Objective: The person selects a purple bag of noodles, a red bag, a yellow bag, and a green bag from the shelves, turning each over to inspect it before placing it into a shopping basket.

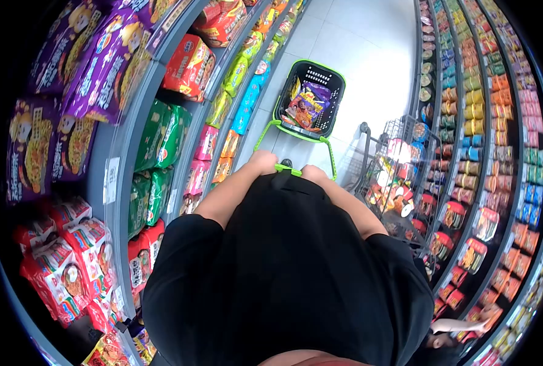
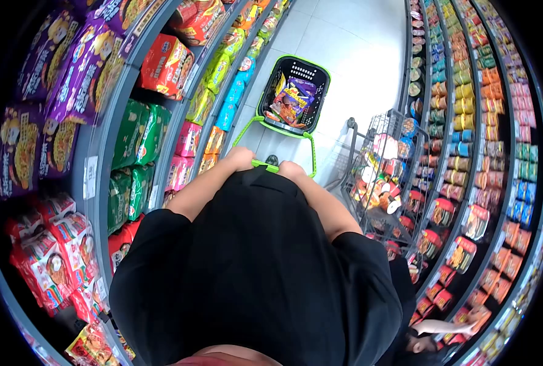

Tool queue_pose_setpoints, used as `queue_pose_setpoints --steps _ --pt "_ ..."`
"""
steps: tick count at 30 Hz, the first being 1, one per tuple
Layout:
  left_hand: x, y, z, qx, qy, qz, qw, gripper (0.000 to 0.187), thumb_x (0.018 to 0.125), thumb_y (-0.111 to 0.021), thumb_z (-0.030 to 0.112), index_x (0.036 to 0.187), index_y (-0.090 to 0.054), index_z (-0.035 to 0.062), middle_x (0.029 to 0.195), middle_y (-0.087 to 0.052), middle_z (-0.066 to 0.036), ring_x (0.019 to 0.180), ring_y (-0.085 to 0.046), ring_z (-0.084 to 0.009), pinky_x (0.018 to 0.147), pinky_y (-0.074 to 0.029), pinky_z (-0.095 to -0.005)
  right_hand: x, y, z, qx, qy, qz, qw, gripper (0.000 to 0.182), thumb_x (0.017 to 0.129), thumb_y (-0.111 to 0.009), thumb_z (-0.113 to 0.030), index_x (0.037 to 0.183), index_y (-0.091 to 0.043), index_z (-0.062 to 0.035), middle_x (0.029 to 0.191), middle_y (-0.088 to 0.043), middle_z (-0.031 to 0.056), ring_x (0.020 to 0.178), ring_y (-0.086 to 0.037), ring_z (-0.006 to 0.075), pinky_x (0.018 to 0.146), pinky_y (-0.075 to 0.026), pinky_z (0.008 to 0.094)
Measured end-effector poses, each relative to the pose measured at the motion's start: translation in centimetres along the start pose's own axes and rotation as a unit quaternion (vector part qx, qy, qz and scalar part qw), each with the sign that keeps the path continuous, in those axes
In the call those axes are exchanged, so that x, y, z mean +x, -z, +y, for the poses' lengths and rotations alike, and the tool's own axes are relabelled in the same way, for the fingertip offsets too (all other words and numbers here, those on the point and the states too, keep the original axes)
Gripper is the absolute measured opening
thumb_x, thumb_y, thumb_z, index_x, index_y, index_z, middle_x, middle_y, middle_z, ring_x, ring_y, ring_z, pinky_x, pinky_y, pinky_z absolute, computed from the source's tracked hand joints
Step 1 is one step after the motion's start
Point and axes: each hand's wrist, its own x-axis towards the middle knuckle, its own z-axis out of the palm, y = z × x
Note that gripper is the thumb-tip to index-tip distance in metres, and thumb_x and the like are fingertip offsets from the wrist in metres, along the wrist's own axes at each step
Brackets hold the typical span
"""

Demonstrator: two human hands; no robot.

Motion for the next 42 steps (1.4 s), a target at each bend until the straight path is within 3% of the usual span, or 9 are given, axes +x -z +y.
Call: queue_pose_setpoints --steps 8,15,21,26,30,35,38,42 --pt "-10.6 -7.1 -0.2 -0.008 -0.005 -0.003 1.0 0.028 0.081 -0.068 0.033 0.098 -0.079 0.0135 0.099 -0.075 -0.016 0.096 -0.072 -0.0357 0.086 -0.057 -0.0471 -3.5 -12.3 -4.9 -0.015 -0.022 0.016 1.0 0.054 0.083 -0.065 -0.046 0.114 -0.075 -0.003 0.121 -0.071 0.0214 0.115 -0.068 0.035 0.099 -0.054 0.0437" --pt "-20.8 -17.6 -1.2 -0.017 -0.01 -0.029 0.999 0.031 0.081 -0.066 0.035 0.096 -0.08 0.0119 0.101 -0.076 -0.015 0.099 -0.073 -0.0332 0.086 -0.057 -0.0459 -9.3 -24.7 -10.7 -0.018 -0.072 0.02 0.997 0.056 0.082 -0.067 -0.048 0.111 -0.075 -0.0006 0.12 -0.072 0.0205 0.114 -0.068 0.0347 0.099 -0.054 0.0454" --pt "-27.8 -21.0 0.5 -0.019 -0.021 -0.003 1.0 0.035 0.079 -0.066 0.038 0.097 -0.08 0.0111 0.1 -0.076 -0.015 0.098 -0.073 -0.0337 0.086 -0.057 -0.0455 -12.7 -31.8 -11.4 -0.041 -0.018 0.037 0.998 0.052 0.082 -0.065 -0.046 0.109 -0.076 -0.0023 0.117 -0.072 0.0217 0.112 -0.069 0.0358 0.097 -0.054 0.0461" --pt "-33.5 -24.2 3.0 -0.031 0.038 0.0 0.999 0.033 0.077 -0.069 0.033 0.097 -0.08 0.0105 0.103 -0.076 -0.015 0.101 -0.072 -0.0324 0.088 -0.057 -0.0432 -14.0 -38.3 -10.9 -0.005 0.015 0.021 1.0 0.048 0.084 -0.062 -0.041 0.106 -0.076 -0.0001 0.112 -0.071 0.026 0.11 -0.068 0.0403 0.094 -0.054 0.0472" --pt "-37.6 -30.6 5.1 -0.025 0.049 0.0 0.998 0.031 0.076 -0.07 0.032 0.097 -0.08 0.0111 0.103 -0.076 -0.014 0.101 -0.072 -0.0319 0.088 -0.056 -0.043 -14.4 -45.4 -9.2 -0.032 0.077 -0.017 0.996 0.047 0.084 -0.062 -0.04 0.101 -0.075 0.0026 0.105 -0.071 0.0291 0.107 -0.069 0.0429 0.09 -0.054 0.0487" --pt "-43.6 -38.2 8.2 -0.026 0.052 0.036 0.998 0.029 0.076 -0.069 0.033 0.093 -0.079 0.0112 0.098 -0.076 -0.014 0.097 -0.073 -0.0323 0.085 -0.056 -0.044 -18.0 -53.6 -8.4 -0.041 0.088 0.03 0.995 0.051 0.085 -0.064 -0.044 0.095 -0.074 0.0052 0.096 -0.07 0.0319 0.101 -0.069 0.0455 0.086 -0.054 0.05" --pt "-47.4 -41.3 9.8 -0.036 0.046 0.071 0.996 0.027 0.074 -0.071 0.03 0.09 -0.079 0.0105 0.091 -0.076 -0.014 0.091 -0.073 -0.0337 0.082 -0.057 -0.0458 -22.7 -55.3 -10.5 -0.023 0.106 0.0 0.994 0.053 0.085 -0.065 -0.047 0.095 -0.074 0.0047 0.095 -0.069 0.0326 0.1 -0.068 0.047 0.084 -0.053 0.0512" --pt "-51.3 -43.7 11.5 -0.056 0.081 0.072 0.993 0.026 0.074 -0.072 0.03 0.092 -0.078 0.0134 0.093 -0.076 -0.013 0.093 -0.073 -0.0352 0.083 -0.058 -0.0466 -23.3 -59.5 -9.4 -0.03 0.148 0.018 0.988 0.052 0.085 -0.065 -0.047 0.095 -0.073 0.0037 0.095 -0.069 0.0324 0.099 -0.068 0.0468 0.082 -0.053 0.0517"
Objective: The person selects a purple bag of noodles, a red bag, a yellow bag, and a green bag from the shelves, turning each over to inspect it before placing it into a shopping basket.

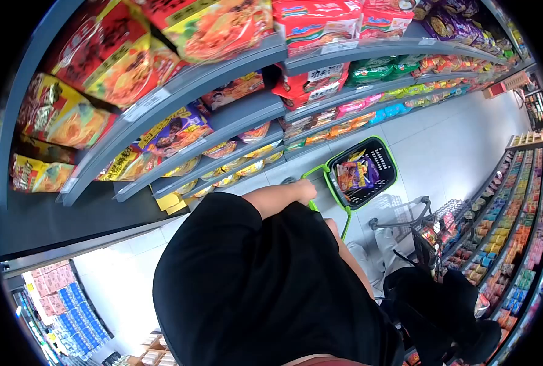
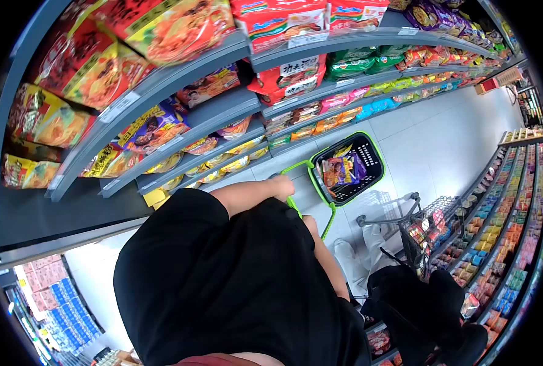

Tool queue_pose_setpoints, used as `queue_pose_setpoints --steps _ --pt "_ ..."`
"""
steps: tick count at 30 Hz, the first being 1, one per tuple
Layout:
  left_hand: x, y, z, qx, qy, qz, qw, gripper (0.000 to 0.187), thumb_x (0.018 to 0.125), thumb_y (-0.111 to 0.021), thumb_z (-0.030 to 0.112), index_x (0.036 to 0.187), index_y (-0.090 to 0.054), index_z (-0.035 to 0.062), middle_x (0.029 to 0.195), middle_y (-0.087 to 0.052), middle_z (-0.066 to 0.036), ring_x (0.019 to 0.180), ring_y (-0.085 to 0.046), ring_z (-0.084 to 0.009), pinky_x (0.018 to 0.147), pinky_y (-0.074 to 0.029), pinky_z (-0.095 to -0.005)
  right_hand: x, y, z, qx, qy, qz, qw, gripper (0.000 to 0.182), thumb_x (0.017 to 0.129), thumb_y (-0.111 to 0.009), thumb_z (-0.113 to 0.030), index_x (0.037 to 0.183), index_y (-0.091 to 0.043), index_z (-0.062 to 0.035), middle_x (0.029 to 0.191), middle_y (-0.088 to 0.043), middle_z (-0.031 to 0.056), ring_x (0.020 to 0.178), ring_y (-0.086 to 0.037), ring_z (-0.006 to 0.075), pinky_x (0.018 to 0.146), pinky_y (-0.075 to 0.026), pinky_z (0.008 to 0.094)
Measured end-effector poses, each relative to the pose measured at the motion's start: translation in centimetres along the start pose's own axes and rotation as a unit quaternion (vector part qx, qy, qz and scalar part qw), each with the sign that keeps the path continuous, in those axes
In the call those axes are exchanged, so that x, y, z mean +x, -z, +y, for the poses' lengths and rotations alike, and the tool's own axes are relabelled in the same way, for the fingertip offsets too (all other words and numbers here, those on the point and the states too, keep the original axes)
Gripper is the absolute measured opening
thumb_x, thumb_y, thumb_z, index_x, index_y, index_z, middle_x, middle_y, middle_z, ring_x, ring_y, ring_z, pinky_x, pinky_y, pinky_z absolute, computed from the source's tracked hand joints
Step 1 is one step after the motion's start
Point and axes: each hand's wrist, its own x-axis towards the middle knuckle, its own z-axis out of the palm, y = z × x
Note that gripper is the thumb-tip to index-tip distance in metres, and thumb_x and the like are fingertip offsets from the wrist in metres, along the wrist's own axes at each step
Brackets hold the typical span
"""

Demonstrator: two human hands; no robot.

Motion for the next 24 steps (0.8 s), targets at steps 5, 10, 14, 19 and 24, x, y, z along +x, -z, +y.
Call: queue_pose_setpoints --steps 5,10,14,19,24 --pt "-4.7 -3.0 -0.7 0.007 -0.019 -0.022 1.0 0.029 0.078 -0.069 0.029 0.098 -0.079 0.0112 0.1 -0.076 -0.015 0.097 -0.073 -0.0335 0.082 -0.059 -0.0458 -2.5 -5.1 -1.2 0.018 0.053 -0.015 0.998 0.053 0.085 -0.066 -0.048 0.096 -0.073 0.0034 0.095 -0.069 0.0319 0.1 -0.068 0.0458 0.083 -0.053 0.0512" --pt "-10.2 -5.9 -1.6 0.022 -0.048 -0.054 0.997 0.029 0.082 -0.065 0.03 0.098 -0.079 0.0117 0.101 -0.076 -0.015 0.097 -0.073 -0.0331 0.085 -0.057 -0.0457 -6.4 -9.6 -7.7 0.021 -0.038 0.008 0.999 0.053 0.084 -0.065 -0.05 0.098 -0.075 0.0004 0.096 -0.071 0.0296 0.1 -0.069 0.0437 0.086 -0.053 0.0497" --pt "-14.7 -10.1 -3.1 0.011 -0.053 -0.044 0.998 0.029 0.085 -0.065 0.035 0.096 -0.079 0.0128 0.098 -0.076 -0.014 0.098 -0.072 -0.0321 0.087 -0.056 -0.0446 -8.4 -16.4 -10.3 0.009 -0.061 0.021 0.998 0.051 0.083 -0.066 -0.051 0.102 -0.077 -0.0056 0.1 -0.073 0.0251 0.098 -0.07 0.0411 0.089 -0.054 0.049" --pt "-22.2 -15.0 -4.1 0.011 -0.109 -0.072 0.991 0.024 0.086 -0.065 0.031 0.089 -0.078 0.0123 0.094 -0.076 -0.014 0.092 -0.073 -0.032 0.09 -0.052 -0.0465 -13.4 -24.5 -14.5 0.052 -0.074 0.005 0.996 0.047 0.082 -0.069 -0.051 0.106 -0.074 -0.0108 0.098 -0.073 0.0221 0.094 -0.069 0.0412 0.085 -0.055 0.049" --pt "-29.7 -17.6 -4.3 0.009 -0.068 -0.091 0.993 0.015 0.08 -0.066 0.022 0.086 -0.075 0.011 0.082 -0.073 -0.015 0.083 -0.072 -0.0331 0.092 -0.048 -0.0475 -16.6 -29.0 -19.2 0.121 -0.053 -0.047 0.99 0.053 0.082 -0.071 -0.059 0.096 -0.074 -0.0085 0.093 -0.073 0.0203 0.091 -0.069 0.0389 0.083 -0.054 0.0465"
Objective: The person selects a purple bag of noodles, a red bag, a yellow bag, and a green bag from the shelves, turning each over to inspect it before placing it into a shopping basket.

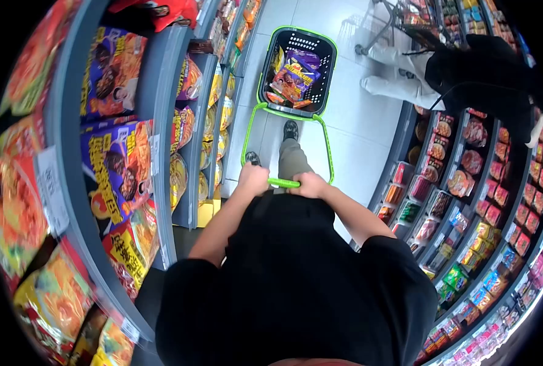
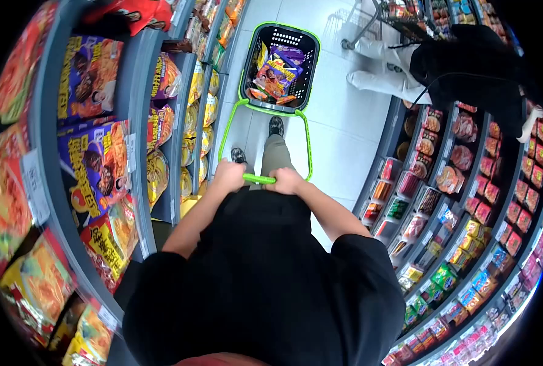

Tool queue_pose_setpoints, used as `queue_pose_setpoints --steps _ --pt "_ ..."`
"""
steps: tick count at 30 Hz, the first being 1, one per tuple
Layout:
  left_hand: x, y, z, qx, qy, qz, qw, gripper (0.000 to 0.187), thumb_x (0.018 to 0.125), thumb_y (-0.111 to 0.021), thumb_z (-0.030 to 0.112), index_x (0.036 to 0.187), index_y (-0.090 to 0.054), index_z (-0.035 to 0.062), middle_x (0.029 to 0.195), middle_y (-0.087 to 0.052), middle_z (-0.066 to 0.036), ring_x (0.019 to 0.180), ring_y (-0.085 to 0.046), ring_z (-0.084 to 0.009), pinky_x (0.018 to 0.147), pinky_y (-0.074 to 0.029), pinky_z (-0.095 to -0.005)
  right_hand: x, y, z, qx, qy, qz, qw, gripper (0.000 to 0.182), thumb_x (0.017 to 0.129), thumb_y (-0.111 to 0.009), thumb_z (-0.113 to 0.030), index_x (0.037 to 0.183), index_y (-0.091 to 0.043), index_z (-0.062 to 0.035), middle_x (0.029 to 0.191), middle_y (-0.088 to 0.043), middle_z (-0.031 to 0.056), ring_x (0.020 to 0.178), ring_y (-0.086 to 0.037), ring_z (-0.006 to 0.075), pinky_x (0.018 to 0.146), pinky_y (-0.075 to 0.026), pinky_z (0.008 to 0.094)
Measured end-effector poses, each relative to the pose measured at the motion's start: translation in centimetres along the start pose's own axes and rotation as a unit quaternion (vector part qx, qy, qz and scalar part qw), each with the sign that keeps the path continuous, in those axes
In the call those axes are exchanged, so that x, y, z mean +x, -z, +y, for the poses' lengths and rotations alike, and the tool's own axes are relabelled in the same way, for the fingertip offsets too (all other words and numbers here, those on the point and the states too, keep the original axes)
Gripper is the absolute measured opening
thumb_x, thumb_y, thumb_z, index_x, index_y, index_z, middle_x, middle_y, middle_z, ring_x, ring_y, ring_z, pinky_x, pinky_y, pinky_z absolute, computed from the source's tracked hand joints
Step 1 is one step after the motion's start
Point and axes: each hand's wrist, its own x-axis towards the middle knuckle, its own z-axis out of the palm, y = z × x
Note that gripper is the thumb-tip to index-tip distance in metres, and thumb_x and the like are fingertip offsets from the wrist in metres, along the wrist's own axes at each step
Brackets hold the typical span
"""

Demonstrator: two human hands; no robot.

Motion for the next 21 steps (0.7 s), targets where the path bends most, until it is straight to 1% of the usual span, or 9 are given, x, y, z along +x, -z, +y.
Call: queue_pose_setpoints --steps 3,5,7,8,9,11,17,18,21 --pt "-2.7 -2.0 -0.4 -0.014 0.009 0.003 1.0 0.008 0.078 -0.068 0.018 0.08 -0.072 0.0116 0.072 -0.07 -0.013 0.074 -0.07 -0.0337 0.087 -0.047 -0.0461 1.7 -0.1 0.9 0.14 0.033 -0.065 0.987 0.056 0.087 -0.071 -0.062 0.087 -0.076 -0.0066 0.084 -0.071 0.0154 0.085 -0.068 0.0291 0.081 -0.052 0.0421" --pt "-4.2 -4.3 -0.6 -0.049 0.005 0.008 0.999 0.005 0.079 -0.069 0.018 0.078 -0.071 0.0124 0.07 -0.069 -0.011 0.071 -0.069 -0.0323 0.085 -0.046 -0.0444 6.2 1.5 3.4 0.182 -0.016 0.023 0.983 0.05 0.09 -0.071 -0.055 0.085 -0.075 -0.0057 0.083 -0.071 0.0158 0.086 -0.068 0.0291 0.081 -0.052 0.0416" --pt "-5.3 -4.6 0.2 -0.06 0.005 -0.009 0.998 0.003 0.08 -0.067 0.016 0.078 -0.067 0.0138 0.069 -0.067 -0.009 0.071 -0.066 -0.0296 0.081 -0.043 -0.0428 13.3 2.5 9.5 0.262 -0.025 0.195 0.945 0.047 0.089 -0.071 -0.051 0.093 -0.075 -0.005 0.091 -0.072 0.0173 0.088 -0.068 0.0312 0.083 -0.052 0.0427" --pt "-5.9 -4.7 0.7 -0.063 0.006 -0.018 0.998 0.003 0.08 -0.067 0.016 0.078 -0.067 0.0138 0.069 -0.067 -0.009 0.071 -0.066 -0.0296 0.081 -0.043 -0.0428 16.4 4.3 11.7 0.193 -0.053 0.296 0.934 0.045 0.089 -0.071 -0.046 0.105 -0.073 -0.0039 0.097 -0.072 0.0168 0.093 -0.069 0.033 0.085 -0.053 0.0437" --pt "-6.1 -4.6 0.8 -0.073 -0.005 0.005 0.997 0.003 0.079 -0.068 0.015 0.077 -0.066 0.014 0.069 -0.065 -0.008 0.073 -0.064 -0.0292 0.082 -0.043 -0.0429 19.1 6.5 13.6 0.183 -0.138 0.29 0.929 0.037 0.086 -0.074 -0.033 0.11 -0.071 -0.006 0.108 -0.071 0.0183 0.105 -0.068 0.0364 0.093 -0.053 0.0433" --pt "-6.4 -3.8 1.3 -0.083 -0.012 0.025 0.996 0.005 0.078 -0.068 0.013 0.075 -0.065 0.0142 0.069 -0.063 -0.007 0.075 -0.062 -0.0289 0.083 -0.043 -0.0429 25.1 8.3 17.9 0.132 -0.188 0.378 0.897 0.059 0.084 -0.074 -0.029 0.134 -0.059 -0.003 0.125 -0.066 0.0228 0.12 -0.063 0.0376 0.101 -0.05 0.044" --pt "-5.3 -1.8 2.1 -0.103 0.05 0.071 0.991 0.009 0.077 -0.07 0.01 0.074 -0.061 0.01 0.073 -0.058 -0.008 0.083 -0.058 -0.0296 0.088 -0.046 -0.0447 36.7 12.7 22.0 0.06 -0.193 0.281 0.938 0.085 0.082 -0.077 -0.028 0.154 -0.037 -0.0068 0.151 -0.047 0.0214 0.136 -0.051 0.0347 0.113 -0.044 0.0402" --pt "-5.0 -1.6 2.1 -0.114 0.051 0.074 0.989 0.01 0.077 -0.07 0.01 0.074 -0.061 0.0094 0.073 -0.057 -0.009 0.083 -0.058 -0.0299 0.092 -0.046 -0.0451 38.3 12.8 22.1 0.052 -0.23 0.257 0.937 0.078 0.085 -0.074 -0.025 0.154 -0.037 -0.017 0.154 -0.045 0.0106 0.135 -0.053 0.0331 0.108 -0.049 0.046" --pt "-5.0 -0.7 2.1 -0.136 0.073 0.036 0.987 0.012 0.075 -0.072 0.009 0.078 -0.061 0.0086 0.078 -0.056 -0.01 0.085 -0.058 -0.0297 0.107 -0.043 -0.0478 40.5 13.7 22.5 0.029 -0.343 0.19 0.92 0.061 0.094 -0.063 -0.027 0.149 -0.04 -0.0108 0.15 -0.049 0.0168 0.128 -0.06 0.0328 0.105 -0.051 0.0453"
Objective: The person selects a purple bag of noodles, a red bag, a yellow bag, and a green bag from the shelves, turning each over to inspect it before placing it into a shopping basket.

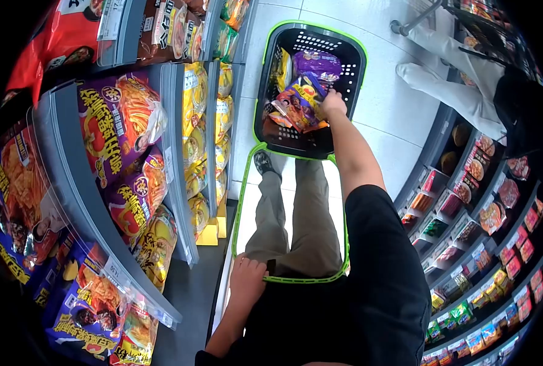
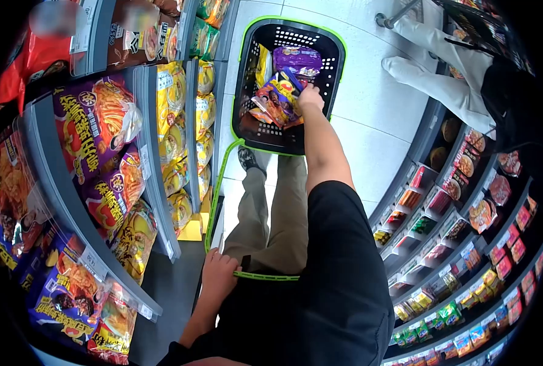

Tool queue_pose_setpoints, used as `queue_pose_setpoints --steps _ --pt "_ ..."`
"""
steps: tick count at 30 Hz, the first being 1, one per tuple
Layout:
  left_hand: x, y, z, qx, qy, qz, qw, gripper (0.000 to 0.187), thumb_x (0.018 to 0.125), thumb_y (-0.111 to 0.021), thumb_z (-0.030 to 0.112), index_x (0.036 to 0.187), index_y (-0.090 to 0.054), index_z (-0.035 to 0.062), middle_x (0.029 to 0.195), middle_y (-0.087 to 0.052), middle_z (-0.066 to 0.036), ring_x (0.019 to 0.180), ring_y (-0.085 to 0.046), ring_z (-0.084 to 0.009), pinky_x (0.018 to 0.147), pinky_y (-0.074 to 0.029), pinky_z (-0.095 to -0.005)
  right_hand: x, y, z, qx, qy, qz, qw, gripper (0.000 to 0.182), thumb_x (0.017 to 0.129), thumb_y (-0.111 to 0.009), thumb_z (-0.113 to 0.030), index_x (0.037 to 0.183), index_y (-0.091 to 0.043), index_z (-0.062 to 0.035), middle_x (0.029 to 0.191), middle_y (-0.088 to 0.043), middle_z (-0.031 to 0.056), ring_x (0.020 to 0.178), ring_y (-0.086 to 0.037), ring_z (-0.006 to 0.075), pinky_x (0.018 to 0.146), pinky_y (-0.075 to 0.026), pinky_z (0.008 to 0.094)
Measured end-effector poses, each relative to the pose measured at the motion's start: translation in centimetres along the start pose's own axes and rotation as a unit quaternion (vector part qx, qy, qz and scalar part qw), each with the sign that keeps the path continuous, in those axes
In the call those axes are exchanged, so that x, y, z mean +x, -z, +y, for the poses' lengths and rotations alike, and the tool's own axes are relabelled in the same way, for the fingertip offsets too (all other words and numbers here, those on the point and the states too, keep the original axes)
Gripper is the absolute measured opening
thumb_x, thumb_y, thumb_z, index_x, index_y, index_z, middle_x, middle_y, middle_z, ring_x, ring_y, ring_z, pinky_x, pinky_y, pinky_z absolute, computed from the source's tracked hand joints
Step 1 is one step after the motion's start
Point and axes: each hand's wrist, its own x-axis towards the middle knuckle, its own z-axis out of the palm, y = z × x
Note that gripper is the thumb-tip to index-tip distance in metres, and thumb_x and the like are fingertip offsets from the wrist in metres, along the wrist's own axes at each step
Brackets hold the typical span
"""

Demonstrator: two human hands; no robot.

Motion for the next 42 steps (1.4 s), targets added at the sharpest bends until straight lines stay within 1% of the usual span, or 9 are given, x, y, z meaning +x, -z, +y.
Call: queue_pose_setpoints --steps 5,13,20,26,30,34,38,40,42 --pt "0.9 1.9 0.3 0.004 0.009 -0.048 0.999 0.023 0.073 -0.078 0.01 0.088 -0.06 0.0104 0.084 -0.057 -0.008 0.09 -0.059 -0.0287 0.118 -0.035 -0.0544 -1.3 -1.9 -0.1 -0.054 0.101 0.077 0.99 0.029 0.096 -0.05 -0.019 0.1 -0.075 -0.0046 0.105 -0.075 0.0178 0.097 -0.074 0.0348 0.083 -0.06 0.0451" --pt "0.5 10.7 4.5 -0.048 -0.001 0.01 0.999 0.054 0.074 -0.08 0.02 0.123 -0.063 0.0107 0.119 -0.062 -0.012 0.123 -0.056 -0.0325 0.121 -0.025 -0.0572 -19.2 11.0 -0.2 -0.122 0.368 0.111 0.915 0.023 0.088 -0.068 -0.03 0.087 -0.074 -0.0069 0.1 -0.069 0.0142 0.086 -0.071 0.0358 0.074 -0.058 0.0482" --pt "0.6 19.9 5.3 -0.145 0.033 0.238 0.96 0.104 0.073 -0.088 0.029 0.158 -0.032 0.0069 0.159 -0.036 -0.021 0.146 -0.037 -0.0386 0.122 -0.028 -0.0476 -43.9 33.6 -1.0 -0.082 0.628 0.069 0.771 0.022 0.079 -0.071 -0.028 0.075 -0.071 -0.006 0.078 -0.064 0.0106 0.073 -0.066 0.0333 0.069 -0.054 0.0456" --pt "-3.1 25.1 6.2 -0.172 -0.2 0.284 0.922 0.122 0.06 -0.097 0.032 0.159 -0.031 0.0068 0.165 -0.027 -0.022 0.154 -0.023 -0.0373 0.125 -0.024 -0.0446 -60.2 41.9 -2.0 0.001 0.813 -0.092 0.574 0.025 0.072 -0.08 -0.01 0.064 -0.059 0.0008 0.069 -0.055 0.0105 0.072 -0.058 0.033 0.071 -0.044 0.0404" --pt "-7.7 25.1 5.9 -0.518 -0.208 0.052 0.828 0.086 0.069 -0.095 0.018 0.141 -0.05 0.0019 0.13 -0.065 -0.008 0.119 -0.061 -0.0175 0.102 -0.051 -0.0375 -63.8 44.2 -3.8 0.065 0.784 -0.203 0.583 0.026 0.076 -0.08 -0.012 0.064 -0.061 -0.0002 0.071 -0.058 0.0106 0.066 -0.059 0.0233 0.063 -0.042 0.0358" --pt "-11.2 22.9 6.4 -0.624 -0.277 0.192 0.705 0.075 0.075 -0.084 0.007 0.142 -0.049 0.0034 0.127 -0.063 -0.008 0.115 -0.062 -0.0168 0.099 -0.052 -0.0348 -63.2 39.5 -8.5 0.561 0.357 -0.358 0.655 0.032 0.087 -0.074 -0.03 0.099 -0.071 -0.0006 0.097 -0.074 0.0122 0.082 -0.072 0.0262 0.08 -0.059 0.0373" --pt "-13.7 20.2 5.6 -0.789 -0.22 0.196 0.539 0.063 0.081 -0.076 0.003 0.138 -0.051 0.0052 0.116 -0.062 -0.003 0.1 -0.062 -0.0114 0.088 -0.052 -0.0287 -64.0 32.5 -7.6 0.612 0.36 -0.439 0.551 0.084 0.099 -0.046 -0.068 0.14 -0.05 0.0049 0.135 -0.063 0.0202 0.118 -0.065 0.0316 0.104 -0.05 0.0449" --pt "-14.5 19.4 4.2 -0.777 -0.183 0.229 0.557 0.057 0.083 -0.075 0.001 0.135 -0.053 0.0058 0.113 -0.062 -0.002 0.098 -0.061 -0.0101 0.087 -0.053 -0.0288 -64.3 28.9 -5.0 0.598 0.392 -0.379 0.587 0.093 0.1 -0.034 -0.073 0.148 -0.042 0.006 0.146 -0.055 0.0205 0.133 -0.055 0.0306 0.111 -0.044 0.0449" --pt "-15.3 19.4 3.4 -0.683 -0.192 0.302 0.637 0.054 0.083 -0.076 0.001 0.132 -0.055 0.0054 0.115 -0.063 -0.002 0.101 -0.062 -0.0111 0.092 -0.052 -0.03 -64.7 25.8 -2.4 0.575 0.394 -0.305 0.648 0.088 0.097 -0.054 -0.065 0.148 -0.041 0.005 0.142 -0.058 0.0206 0.127 -0.06 0.0323 0.107 -0.049 0.0449"
